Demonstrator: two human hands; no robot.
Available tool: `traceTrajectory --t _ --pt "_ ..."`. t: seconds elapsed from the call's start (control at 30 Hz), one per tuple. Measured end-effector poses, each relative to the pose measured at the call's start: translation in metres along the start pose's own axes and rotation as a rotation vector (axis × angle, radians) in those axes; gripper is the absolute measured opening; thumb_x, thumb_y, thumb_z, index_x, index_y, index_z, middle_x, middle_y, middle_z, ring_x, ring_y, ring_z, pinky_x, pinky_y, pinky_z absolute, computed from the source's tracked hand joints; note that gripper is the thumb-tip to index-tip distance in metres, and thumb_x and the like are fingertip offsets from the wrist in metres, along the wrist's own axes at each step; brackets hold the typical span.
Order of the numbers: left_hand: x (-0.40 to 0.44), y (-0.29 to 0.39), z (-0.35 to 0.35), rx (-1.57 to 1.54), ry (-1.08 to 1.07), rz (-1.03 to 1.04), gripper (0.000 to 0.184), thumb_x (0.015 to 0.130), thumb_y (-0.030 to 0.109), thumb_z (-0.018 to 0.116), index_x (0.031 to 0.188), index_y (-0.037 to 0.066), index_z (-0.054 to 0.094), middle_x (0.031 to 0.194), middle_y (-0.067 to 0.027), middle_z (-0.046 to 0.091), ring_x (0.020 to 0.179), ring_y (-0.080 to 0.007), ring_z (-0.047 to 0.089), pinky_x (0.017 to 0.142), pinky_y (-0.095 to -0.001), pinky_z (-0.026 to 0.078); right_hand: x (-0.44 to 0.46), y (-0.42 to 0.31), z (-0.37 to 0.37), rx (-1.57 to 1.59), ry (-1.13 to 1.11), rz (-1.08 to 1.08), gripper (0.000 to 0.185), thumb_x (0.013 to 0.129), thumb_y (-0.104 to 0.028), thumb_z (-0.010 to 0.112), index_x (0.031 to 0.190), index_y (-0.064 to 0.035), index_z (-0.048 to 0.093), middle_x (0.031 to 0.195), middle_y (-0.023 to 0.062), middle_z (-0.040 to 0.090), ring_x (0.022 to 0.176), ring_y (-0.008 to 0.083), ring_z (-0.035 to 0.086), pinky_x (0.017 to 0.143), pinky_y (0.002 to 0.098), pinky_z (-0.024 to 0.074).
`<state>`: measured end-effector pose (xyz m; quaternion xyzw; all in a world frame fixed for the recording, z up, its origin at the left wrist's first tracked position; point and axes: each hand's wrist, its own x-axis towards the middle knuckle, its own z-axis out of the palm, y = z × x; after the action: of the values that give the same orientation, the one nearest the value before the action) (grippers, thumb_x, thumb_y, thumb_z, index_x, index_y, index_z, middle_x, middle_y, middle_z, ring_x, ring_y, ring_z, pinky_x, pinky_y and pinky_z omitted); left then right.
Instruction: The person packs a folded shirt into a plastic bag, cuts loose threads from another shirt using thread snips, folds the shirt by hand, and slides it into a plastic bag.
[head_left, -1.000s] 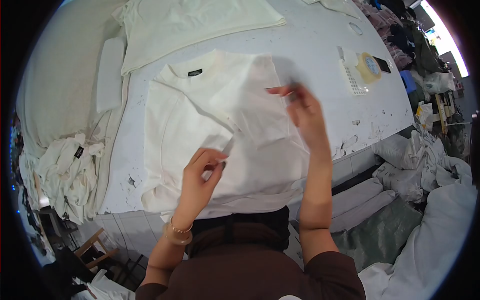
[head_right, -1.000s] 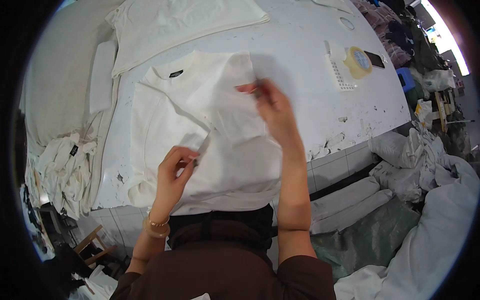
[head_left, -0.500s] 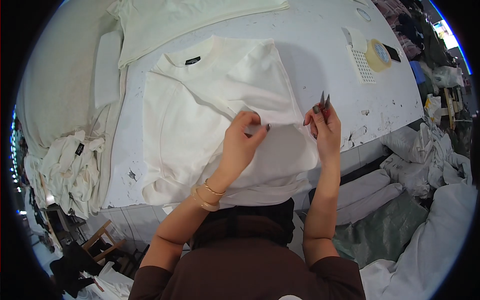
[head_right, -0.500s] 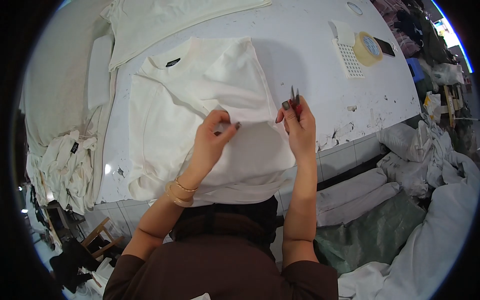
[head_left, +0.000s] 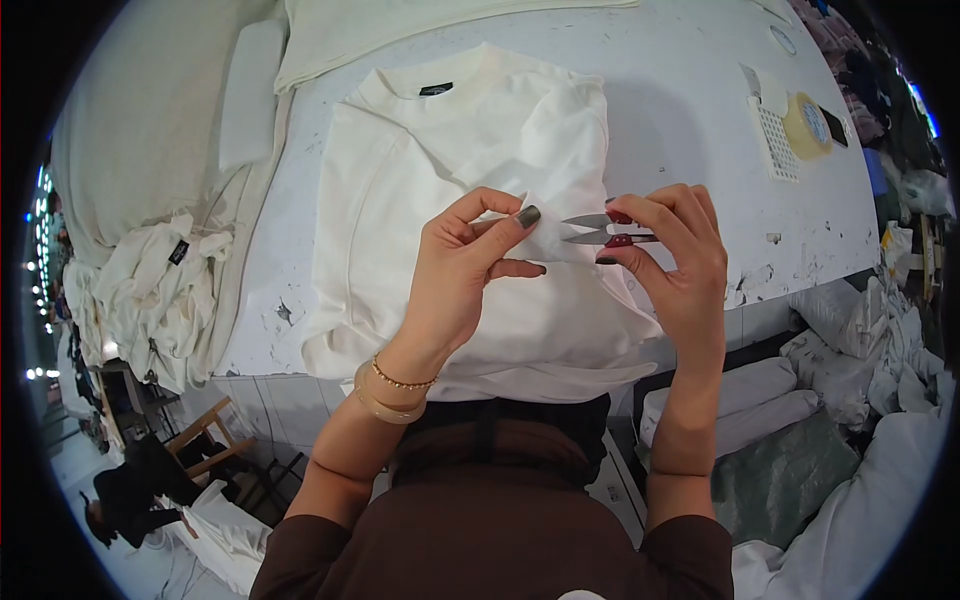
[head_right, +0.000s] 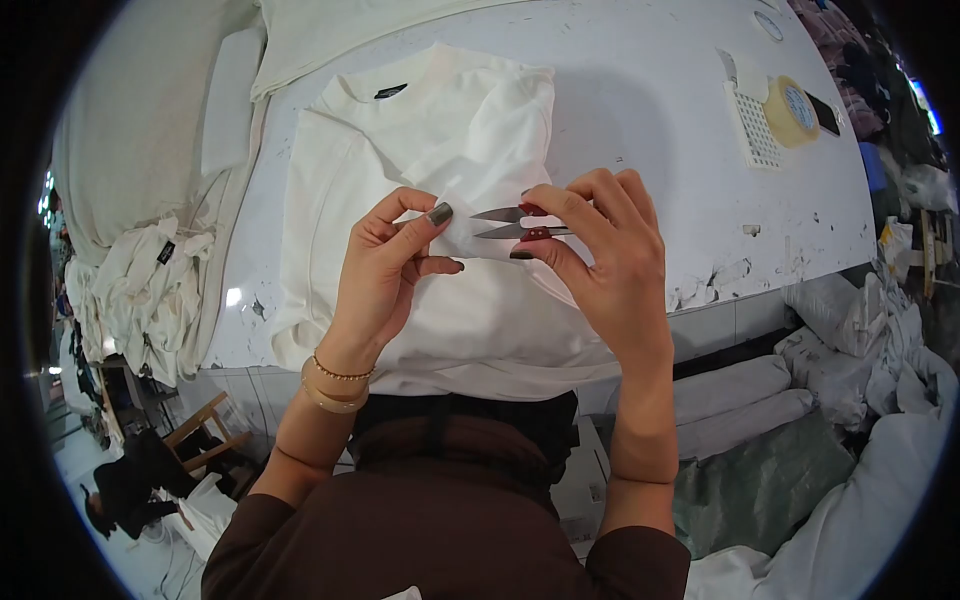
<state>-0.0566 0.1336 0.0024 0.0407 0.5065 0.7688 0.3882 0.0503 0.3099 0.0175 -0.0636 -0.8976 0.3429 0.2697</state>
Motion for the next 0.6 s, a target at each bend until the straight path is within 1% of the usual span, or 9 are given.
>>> traceTrajectory --t 0.03,0.27,0.57,0.6 --pt "-0.001 0.001 -0.002 -0.013 -0.042 -0.007 0.009 0.091 0.006 0.059 0.097 0.0 0.063 0.092 -0.006 0.067 0.083 -0.0094 0.063 0.067 -0.029 0.059 0.002 -0.003 0.0 -0.042 0.005 -0.023 0.033 0.063 -0.016 0.078 0.094 -0.0098 0.067 0.079 0.0004 0.053 0.074 0.0195 0.046 0.067 0.0331 0.0402" --pt "-0.002 0.005 0.0 0.005 -0.015 -0.011 0.009 0.09 0.007 0.06 0.094 -0.001 0.063 0.09 -0.0055 0.067 0.081 -0.0089 0.062 0.067 -0.0299 0.059 0.006 -0.009 -0.004 -0.168 -0.011 -0.051 0.034 0.061 -0.02 0.078 0.093 -0.0127 0.069 0.078 -0.0013 0.05 0.075 0.0185 0.044 0.069 0.0329 0.0363" --pt "0.0 0.005 0.001 0.05 0.009 -0.011 0.009 0.09 0.007 0.06 0.093 0.0 0.064 0.089 -0.0053 0.067 0.08 -0.0085 0.061 0.067 -0.0296 0.059 0.012 -0.015 -0.005 -0.209 -0.02 -0.078 0.034 0.06 -0.021 0.078 0.092 -0.0138 0.07 0.08 -0.0015 0.05 0.077 0.0187 0.045 0.069 0.0332 0.0359" --pt "0.0 0.004 0.001 0.058 0.01 -0.007 0.009 0.091 0.007 0.059 0.095 0.0 0.062 0.089 -0.0054 0.067 0.076 -0.0095 0.063 0.065 -0.0282 0.059 0.012 -0.016 -0.005 -0.21 -0.021 -0.078 0.034 0.06 -0.021 0.078 0.092 -0.0138 0.07 0.08 -0.0015 0.05 0.077 0.0187 0.045 0.069 0.0332 0.0359"
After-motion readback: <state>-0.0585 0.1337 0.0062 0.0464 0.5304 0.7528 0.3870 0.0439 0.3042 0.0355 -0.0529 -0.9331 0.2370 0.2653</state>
